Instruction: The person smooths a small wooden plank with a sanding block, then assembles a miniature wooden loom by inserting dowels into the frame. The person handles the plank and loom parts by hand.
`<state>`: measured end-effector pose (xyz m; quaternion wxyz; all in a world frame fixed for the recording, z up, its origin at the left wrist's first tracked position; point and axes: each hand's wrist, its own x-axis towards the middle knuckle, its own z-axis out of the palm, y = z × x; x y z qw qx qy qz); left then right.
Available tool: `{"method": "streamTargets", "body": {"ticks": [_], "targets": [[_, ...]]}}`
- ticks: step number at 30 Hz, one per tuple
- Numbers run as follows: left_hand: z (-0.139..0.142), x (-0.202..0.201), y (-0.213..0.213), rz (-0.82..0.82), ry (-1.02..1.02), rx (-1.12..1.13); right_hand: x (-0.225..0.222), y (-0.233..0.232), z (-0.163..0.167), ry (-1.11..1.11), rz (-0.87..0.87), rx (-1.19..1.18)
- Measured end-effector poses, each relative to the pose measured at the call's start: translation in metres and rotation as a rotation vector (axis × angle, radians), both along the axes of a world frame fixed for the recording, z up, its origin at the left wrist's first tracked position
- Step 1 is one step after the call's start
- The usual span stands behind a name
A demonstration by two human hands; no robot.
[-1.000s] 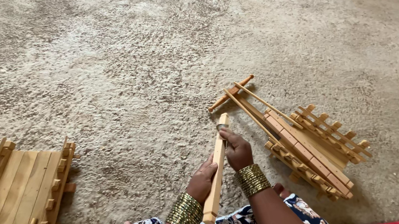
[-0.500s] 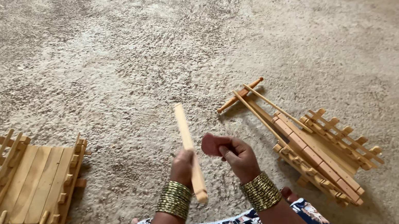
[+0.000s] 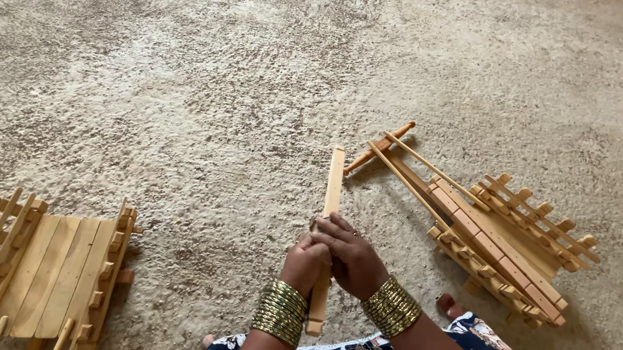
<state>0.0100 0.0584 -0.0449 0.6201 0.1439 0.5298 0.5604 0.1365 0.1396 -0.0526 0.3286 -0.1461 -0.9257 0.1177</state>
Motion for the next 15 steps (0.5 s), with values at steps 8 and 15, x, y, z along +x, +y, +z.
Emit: {"method": "streamTargets", "body": {"ticks": [8, 15], "targets": [[0.023, 0.026, -0.009, -0.217, 0.262, -0.056, 0.019, 0.040, -0.012, 0.027, -0.302, -0.305], [0.022, -0.010, -0.013, 0.090, 0.334, -0.043, -0.017, -0.015, 0.004, 0.091, 0.090, -0.388]]}}
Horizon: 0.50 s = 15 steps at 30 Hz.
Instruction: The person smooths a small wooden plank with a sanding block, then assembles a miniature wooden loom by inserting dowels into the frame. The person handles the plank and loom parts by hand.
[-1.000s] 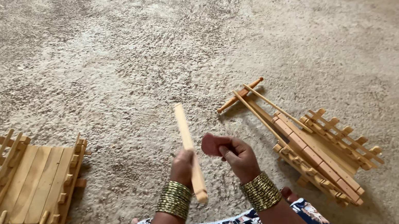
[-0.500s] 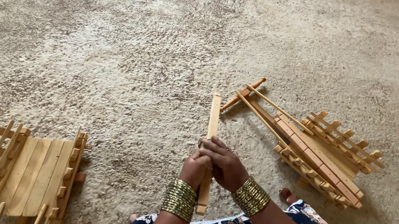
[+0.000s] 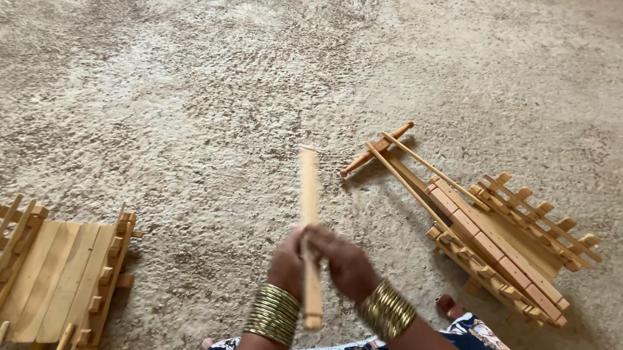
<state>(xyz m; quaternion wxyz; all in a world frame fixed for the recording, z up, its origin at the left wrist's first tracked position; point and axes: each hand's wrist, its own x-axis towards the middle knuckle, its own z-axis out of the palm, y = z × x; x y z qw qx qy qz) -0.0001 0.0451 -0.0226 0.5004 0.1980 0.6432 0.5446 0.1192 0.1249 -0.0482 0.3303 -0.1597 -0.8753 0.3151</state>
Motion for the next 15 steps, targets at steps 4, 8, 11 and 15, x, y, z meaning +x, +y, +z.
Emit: {"method": "streamTargets", "body": {"ticks": [4, 8, 11, 15], "targets": [[-0.004, -0.039, -0.004, 0.223, -0.099, 0.126, -0.002, -0.052, 0.012, -0.021, 0.101, 0.093], [-0.004, -0.038, -0.002, 0.264, -0.242, 0.059, -0.005, -0.048, 0.011, -0.029, 0.153, 0.052], [-0.005, -0.005, 0.002, 0.110, -0.166, -0.079, -0.005, -0.014, 0.005, -0.117, 0.019, 0.037], [-0.010, 0.028, 0.004, -0.044, -0.191, 0.062, 0.017, 0.025, 0.003, -0.110, -0.175, 0.113]]}}
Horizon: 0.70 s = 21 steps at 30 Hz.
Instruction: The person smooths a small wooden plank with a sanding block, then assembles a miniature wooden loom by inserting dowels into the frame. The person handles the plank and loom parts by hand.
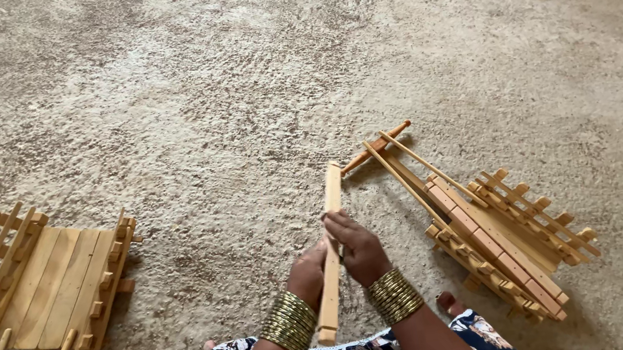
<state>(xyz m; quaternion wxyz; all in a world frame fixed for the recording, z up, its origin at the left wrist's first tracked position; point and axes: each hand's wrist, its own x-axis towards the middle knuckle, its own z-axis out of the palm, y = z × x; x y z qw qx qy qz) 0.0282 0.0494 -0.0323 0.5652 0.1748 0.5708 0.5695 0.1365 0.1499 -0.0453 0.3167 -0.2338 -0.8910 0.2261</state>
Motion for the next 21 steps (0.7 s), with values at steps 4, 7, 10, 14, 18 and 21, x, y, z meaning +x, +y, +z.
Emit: {"method": "streamTargets", "body": {"ticks": [4, 7, 10, 14, 18, 21], "targets": [[-0.006, -0.008, 0.002, 0.110, -0.309, 0.003, -0.002, -0.008, 0.000, 0.056, 0.048, -0.021], [-0.012, -0.035, 0.000, 0.100, 0.193, -0.160, -0.021, -0.042, 0.005, -0.122, 0.074, -0.280], [-0.022, -0.067, -0.001, 0.432, -0.246, -0.098, -0.025, -0.078, 0.020, -0.098, 0.258, -0.267], [-0.038, -0.095, 0.000, 0.401, -0.160, 0.010, -0.015, -0.099, 0.038, 0.070, 0.463, -0.112], [-0.034, -0.085, 0.001, 0.416, -0.149, -0.061, -0.013, -0.082, 0.026, 0.100, 0.433, -0.123], [-0.015, -0.051, 0.002, 0.242, -0.195, -0.109, -0.016, -0.048, 0.003, 0.130, 0.332, -0.164]]}}
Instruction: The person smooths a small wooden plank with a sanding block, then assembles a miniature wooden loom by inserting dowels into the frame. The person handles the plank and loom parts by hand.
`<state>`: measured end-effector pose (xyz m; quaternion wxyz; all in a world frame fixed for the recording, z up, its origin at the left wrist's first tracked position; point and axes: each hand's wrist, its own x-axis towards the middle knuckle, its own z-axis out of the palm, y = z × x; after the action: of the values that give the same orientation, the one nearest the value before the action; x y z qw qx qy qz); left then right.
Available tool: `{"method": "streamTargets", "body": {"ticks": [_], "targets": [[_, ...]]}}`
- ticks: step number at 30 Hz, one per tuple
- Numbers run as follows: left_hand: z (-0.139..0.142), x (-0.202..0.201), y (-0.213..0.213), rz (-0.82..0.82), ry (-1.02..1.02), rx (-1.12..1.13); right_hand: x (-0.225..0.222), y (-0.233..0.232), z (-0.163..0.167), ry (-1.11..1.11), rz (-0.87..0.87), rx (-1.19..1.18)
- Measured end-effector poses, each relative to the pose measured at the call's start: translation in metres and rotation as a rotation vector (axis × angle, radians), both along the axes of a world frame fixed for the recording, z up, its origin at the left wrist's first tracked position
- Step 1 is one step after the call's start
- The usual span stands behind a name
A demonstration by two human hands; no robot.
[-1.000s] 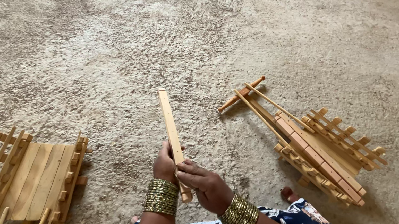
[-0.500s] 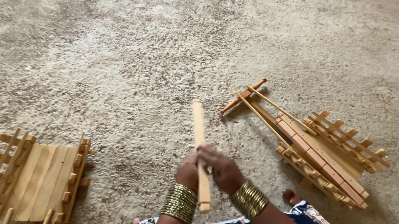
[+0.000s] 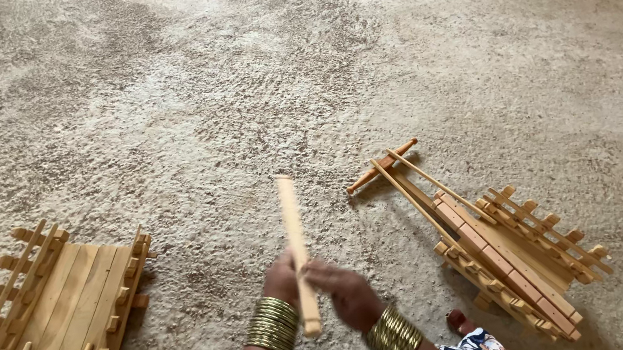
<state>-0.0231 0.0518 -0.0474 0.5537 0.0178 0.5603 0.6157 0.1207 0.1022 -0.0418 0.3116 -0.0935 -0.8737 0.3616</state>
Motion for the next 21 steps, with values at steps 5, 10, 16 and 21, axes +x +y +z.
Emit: {"method": "streamTargets", "body": {"ticks": [5, 10, 16, 21], "targets": [[0.027, 0.064, -0.011, -0.280, -0.026, -0.081, 0.024, 0.066, -0.022, -0.046, -0.374, 0.103], [0.020, 0.075, -0.014, -0.474, -0.037, -0.022, 0.053, 0.101, -0.022, -0.092, -0.562, 0.092], [-0.024, 0.025, -0.001, -0.551, -0.064, 0.104, 0.023, 0.075, -0.025, -0.050, -0.284, 0.073], [-0.036, -0.004, -0.002, -0.487, -0.026, 0.346, 0.006, 0.031, -0.023, -0.065, -0.106, 0.220]]}}
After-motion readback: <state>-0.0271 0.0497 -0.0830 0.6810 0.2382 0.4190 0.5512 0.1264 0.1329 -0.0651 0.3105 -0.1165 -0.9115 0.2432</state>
